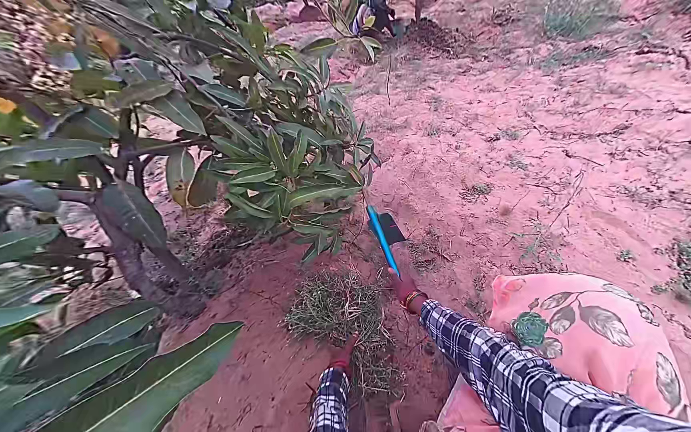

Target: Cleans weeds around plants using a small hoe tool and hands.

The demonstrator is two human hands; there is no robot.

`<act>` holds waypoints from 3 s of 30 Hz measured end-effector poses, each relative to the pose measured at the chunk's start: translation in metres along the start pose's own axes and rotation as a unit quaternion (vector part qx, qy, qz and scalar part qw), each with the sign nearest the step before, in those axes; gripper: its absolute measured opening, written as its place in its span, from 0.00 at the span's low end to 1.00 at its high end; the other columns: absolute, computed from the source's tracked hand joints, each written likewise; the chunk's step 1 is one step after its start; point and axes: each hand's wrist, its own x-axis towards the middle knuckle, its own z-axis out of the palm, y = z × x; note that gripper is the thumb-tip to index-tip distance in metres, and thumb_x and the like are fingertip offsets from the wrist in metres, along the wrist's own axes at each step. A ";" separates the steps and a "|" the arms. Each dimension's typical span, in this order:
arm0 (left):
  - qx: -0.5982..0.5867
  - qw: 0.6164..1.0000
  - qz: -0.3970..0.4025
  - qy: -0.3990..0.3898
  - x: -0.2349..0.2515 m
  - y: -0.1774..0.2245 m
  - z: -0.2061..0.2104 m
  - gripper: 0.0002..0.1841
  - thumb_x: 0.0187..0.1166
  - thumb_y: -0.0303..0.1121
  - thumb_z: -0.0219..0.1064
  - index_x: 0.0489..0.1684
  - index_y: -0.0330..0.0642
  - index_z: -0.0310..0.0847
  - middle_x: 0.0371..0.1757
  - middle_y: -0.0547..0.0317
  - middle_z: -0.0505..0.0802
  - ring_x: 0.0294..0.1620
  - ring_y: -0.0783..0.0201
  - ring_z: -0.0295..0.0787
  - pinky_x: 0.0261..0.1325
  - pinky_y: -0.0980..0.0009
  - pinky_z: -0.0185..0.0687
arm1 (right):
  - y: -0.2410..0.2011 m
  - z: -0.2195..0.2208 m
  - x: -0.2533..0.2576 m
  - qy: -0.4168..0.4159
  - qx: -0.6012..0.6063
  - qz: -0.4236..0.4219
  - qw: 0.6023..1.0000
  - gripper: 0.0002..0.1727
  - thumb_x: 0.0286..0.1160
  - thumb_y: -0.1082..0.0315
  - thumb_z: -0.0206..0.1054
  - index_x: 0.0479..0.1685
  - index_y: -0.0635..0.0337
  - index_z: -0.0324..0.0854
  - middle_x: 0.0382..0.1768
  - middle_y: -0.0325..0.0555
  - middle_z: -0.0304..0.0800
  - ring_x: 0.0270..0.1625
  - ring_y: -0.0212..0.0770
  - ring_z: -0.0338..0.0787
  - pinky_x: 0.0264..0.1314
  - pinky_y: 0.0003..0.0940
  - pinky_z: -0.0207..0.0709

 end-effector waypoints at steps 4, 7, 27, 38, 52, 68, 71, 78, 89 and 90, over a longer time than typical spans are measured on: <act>0.014 1.000 -0.016 -0.011 0.003 -0.003 -0.004 0.60 0.75 0.59 0.74 0.93 0.27 0.35 0.86 0.25 0.68 0.87 0.37 0.66 0.86 0.43 0.63 | 0.042 0.023 -0.027 -0.132 -0.085 0.128 0.979 0.42 0.93 0.35 0.36 0.65 0.69 0.77 0.44 0.60 0.83 0.40 0.52 0.84 0.50 0.52 0.80; 0.014 1.000 -0.015 -0.020 -0.002 0.000 -0.001 0.61 0.76 0.59 0.73 0.94 0.27 0.32 0.87 0.26 0.65 0.89 0.38 0.64 0.88 0.44 0.60 | 0.018 0.033 -0.041 -0.108 -0.078 0.138 0.981 0.40 0.94 0.37 0.37 0.69 0.67 0.76 0.48 0.60 0.82 0.44 0.53 0.84 0.53 0.52 0.78; 0.020 1.000 -0.009 0.017 0.004 0.001 0.008 0.62 0.75 0.57 0.75 0.93 0.26 0.31 0.87 0.24 0.66 0.88 0.39 0.66 0.89 0.48 0.61 | 0.013 0.008 -0.006 0.020 0.076 0.080 0.994 0.38 0.95 0.39 0.37 0.54 0.68 0.77 0.29 0.50 0.75 0.26 0.44 0.76 0.36 0.43 0.77; -0.043 0.999 -0.014 0.028 -0.008 0.000 0.010 0.62 0.73 0.52 0.79 0.94 0.31 0.29 0.87 0.25 0.66 0.88 0.39 0.65 0.89 0.47 0.60 | -0.029 -0.013 0.003 0.086 -0.144 0.004 0.986 0.31 0.88 0.44 0.60 0.61 0.68 0.84 0.52 0.67 0.91 0.58 0.62 0.90 0.66 0.61 0.78; -0.031 0.998 -0.017 0.055 0.007 0.001 0.028 0.57 0.74 0.47 0.79 0.92 0.25 0.37 0.83 0.24 0.71 0.85 0.37 0.69 0.87 0.46 0.64 | 0.010 -0.043 0.106 0.111 0.191 0.163 0.961 0.39 0.91 0.33 0.35 0.59 0.63 0.73 0.30 0.44 0.72 0.25 0.39 0.74 0.31 0.38 0.76; 0.007 0.998 -0.039 0.039 0.004 0.004 0.027 0.58 0.75 0.50 0.77 0.92 0.25 0.36 0.82 0.24 0.72 0.85 0.37 0.70 0.86 0.45 0.65 | -0.075 -0.126 0.118 0.275 0.100 -0.219 0.931 0.33 0.93 0.39 0.44 0.53 0.63 0.78 0.19 0.36 0.69 0.18 0.35 0.70 0.26 0.37 0.72; 0.024 0.999 -0.027 0.034 0.006 0.003 0.027 0.53 0.76 0.51 0.75 0.89 0.21 0.46 0.82 0.23 0.72 0.85 0.36 0.69 0.86 0.44 0.64 | -0.046 -0.135 0.127 0.313 0.049 -0.224 0.922 0.32 0.94 0.42 0.44 0.57 0.66 0.77 0.23 0.43 0.73 0.23 0.40 0.75 0.34 0.42 0.76; 0.019 0.999 0.001 0.032 0.006 0.002 0.029 0.58 0.77 0.50 0.75 0.91 0.22 0.33 0.87 0.23 0.65 0.89 0.39 0.64 0.89 0.48 0.61 | 0.045 -0.054 0.024 0.151 -0.038 0.195 0.968 0.39 0.96 0.42 0.37 0.69 0.72 0.77 0.61 0.69 0.85 0.63 0.59 0.87 0.68 0.55 0.77; 0.018 1.000 -0.016 0.009 0.008 0.005 0.019 0.61 0.74 0.50 0.77 0.92 0.23 0.29 0.88 0.24 0.64 0.89 0.40 0.65 0.89 0.49 0.61 | -0.036 -0.093 -0.006 0.284 0.035 0.020 0.958 0.44 0.90 0.31 0.35 0.54 0.66 0.80 0.30 0.59 0.79 0.30 0.55 0.81 0.36 0.56 0.77; 0.023 1.000 -0.015 0.010 0.006 0.005 0.019 0.61 0.75 0.50 0.77 0.92 0.23 0.30 0.87 0.24 0.64 0.88 0.40 0.65 0.89 0.50 0.61 | -0.040 -0.098 0.006 0.306 0.071 -0.021 0.949 0.40 0.91 0.33 0.38 0.49 0.63 0.79 0.23 0.49 0.74 0.22 0.46 0.75 0.28 0.48 0.73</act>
